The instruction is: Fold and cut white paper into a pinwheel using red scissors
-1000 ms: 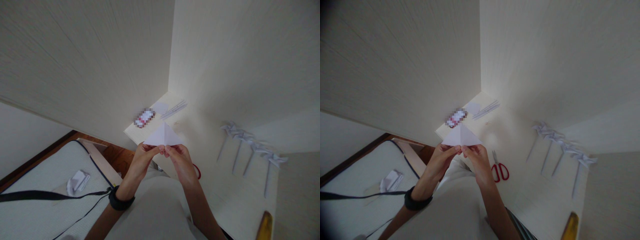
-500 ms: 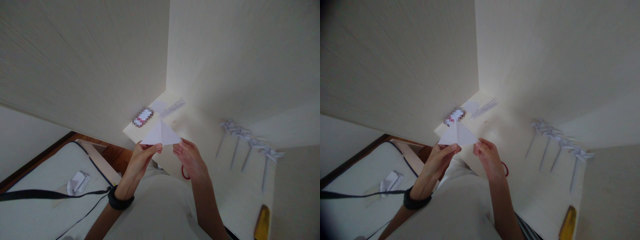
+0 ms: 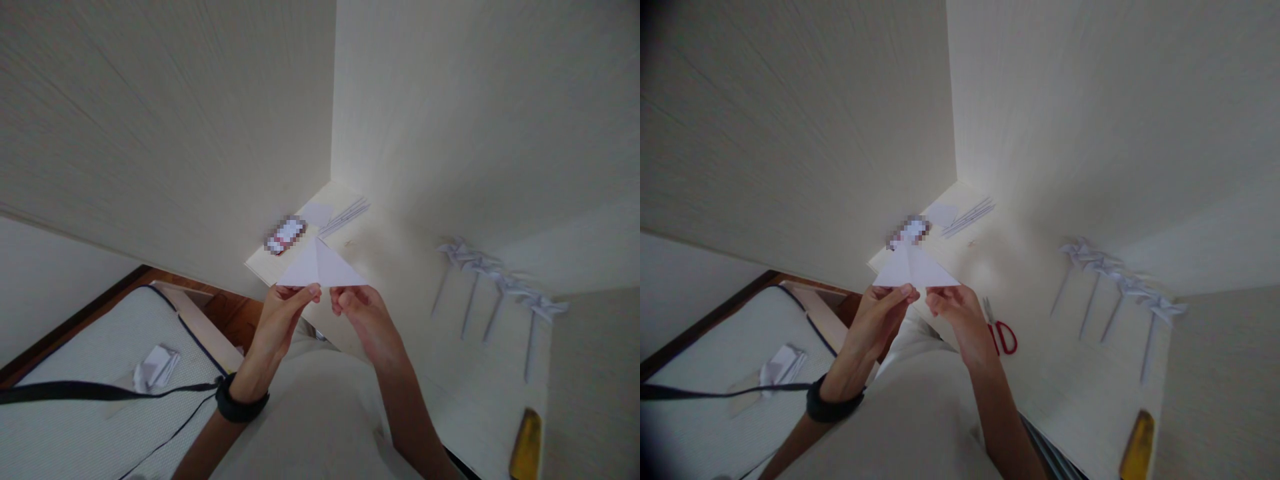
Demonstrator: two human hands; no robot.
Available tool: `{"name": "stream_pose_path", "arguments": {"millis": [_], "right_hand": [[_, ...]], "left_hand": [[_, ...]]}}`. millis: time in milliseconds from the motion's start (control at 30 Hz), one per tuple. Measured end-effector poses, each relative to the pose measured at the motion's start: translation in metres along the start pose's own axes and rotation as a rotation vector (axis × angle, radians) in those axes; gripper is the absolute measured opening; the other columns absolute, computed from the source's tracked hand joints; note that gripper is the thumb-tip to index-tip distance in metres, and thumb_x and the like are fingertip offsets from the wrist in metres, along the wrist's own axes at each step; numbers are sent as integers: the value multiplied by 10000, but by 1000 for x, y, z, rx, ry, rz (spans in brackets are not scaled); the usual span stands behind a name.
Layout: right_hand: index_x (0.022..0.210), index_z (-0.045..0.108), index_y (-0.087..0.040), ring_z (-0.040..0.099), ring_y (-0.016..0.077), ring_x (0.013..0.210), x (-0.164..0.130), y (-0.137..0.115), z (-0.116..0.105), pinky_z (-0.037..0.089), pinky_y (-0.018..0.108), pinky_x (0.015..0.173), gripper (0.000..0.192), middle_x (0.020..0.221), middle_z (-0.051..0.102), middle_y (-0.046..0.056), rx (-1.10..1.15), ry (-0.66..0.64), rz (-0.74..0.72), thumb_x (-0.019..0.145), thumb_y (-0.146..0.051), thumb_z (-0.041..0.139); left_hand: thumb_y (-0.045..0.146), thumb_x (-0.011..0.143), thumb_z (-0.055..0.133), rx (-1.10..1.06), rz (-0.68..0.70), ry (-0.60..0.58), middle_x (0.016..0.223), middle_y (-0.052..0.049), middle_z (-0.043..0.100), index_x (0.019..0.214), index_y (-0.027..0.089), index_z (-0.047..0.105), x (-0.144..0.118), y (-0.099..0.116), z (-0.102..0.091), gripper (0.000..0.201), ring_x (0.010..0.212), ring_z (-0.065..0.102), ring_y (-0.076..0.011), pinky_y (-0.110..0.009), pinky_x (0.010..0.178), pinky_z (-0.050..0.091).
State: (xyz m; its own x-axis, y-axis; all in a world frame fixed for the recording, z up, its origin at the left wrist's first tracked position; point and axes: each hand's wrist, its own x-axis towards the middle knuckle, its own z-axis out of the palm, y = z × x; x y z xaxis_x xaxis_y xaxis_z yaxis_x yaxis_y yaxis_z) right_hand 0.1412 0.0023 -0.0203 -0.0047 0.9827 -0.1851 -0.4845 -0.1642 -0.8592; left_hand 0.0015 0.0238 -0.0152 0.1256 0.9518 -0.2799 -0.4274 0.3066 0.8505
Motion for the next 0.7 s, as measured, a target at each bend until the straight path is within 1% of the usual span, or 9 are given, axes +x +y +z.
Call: {"name": "stream_pose_path", "arguments": {"millis": [67, 133, 233, 367, 567, 700], "right_hand": [[591, 626, -197, 457, 125, 583, -2, -1, 9, 373, 275, 580, 276, 568, 536, -29, -21, 17, -1, 623, -408, 802], [536, 587, -203, 490, 136, 620, -3, -3, 13, 398, 275, 603, 290, 581, 562, -19, -36, 41, -3, 643, -392, 779], [471, 543, -201, 532, 152, 659, -5, -5, 13, 418, 281, 623, 340, 614, 613, 13, -61, 61, 8, 679, -379, 745], [493, 562, -204, 543, 156, 644, -5, -3, 11, 420, 282, 609, 314, 596, 618, 14, -69, 79, 16, 682, -387, 734], [480, 555, -205, 552, 152, 628, -6, -2, 12, 421, 284, 610, 306, 579, 617, 7, -54, 82, 31, 670, -370, 730], [468, 552, -203, 540, 149, 619, -8, -2, 12, 414, 286, 616, 308, 544, 588, -5, -39, 88, 50, 653, -363, 739]], "left_hand": [[265, 621, 860, 20, -5, -22, 617, -6, 682, 572, 146, 717, -2, -1, 3, 192, 632, 580, -116, -234, 699, 467], [284, 634, 852, 41, -22, -50, 619, -18, 695, 561, 145, 717, -4, 0, 6, 207, 647, 601, -132, -244, 716, 472], [305, 651, 840, 61, -55, -98, 577, -26, 688, 556, 142, 720, -6, 2, 10, 224, 636, 624, -155, -266, 727, 481], [339, 651, 832, 59, -80, -144, 568, -38, 690, 555, 142, 716, -7, 3, 12, 249, 642, 652, -189, -305, 755, 495], [335, 650, 831, 36, -99, -176, 572, -44, 694, 547, 136, 710, -7, 3, 12, 255, 644, 654, -183, -286, 718, 484], [341, 636, 843, 21, -125, -182, 559, -50, 688, 543, 126, 712, -7, 2, 11, 268, 615, 641, -175, -282, 691, 483]]}}
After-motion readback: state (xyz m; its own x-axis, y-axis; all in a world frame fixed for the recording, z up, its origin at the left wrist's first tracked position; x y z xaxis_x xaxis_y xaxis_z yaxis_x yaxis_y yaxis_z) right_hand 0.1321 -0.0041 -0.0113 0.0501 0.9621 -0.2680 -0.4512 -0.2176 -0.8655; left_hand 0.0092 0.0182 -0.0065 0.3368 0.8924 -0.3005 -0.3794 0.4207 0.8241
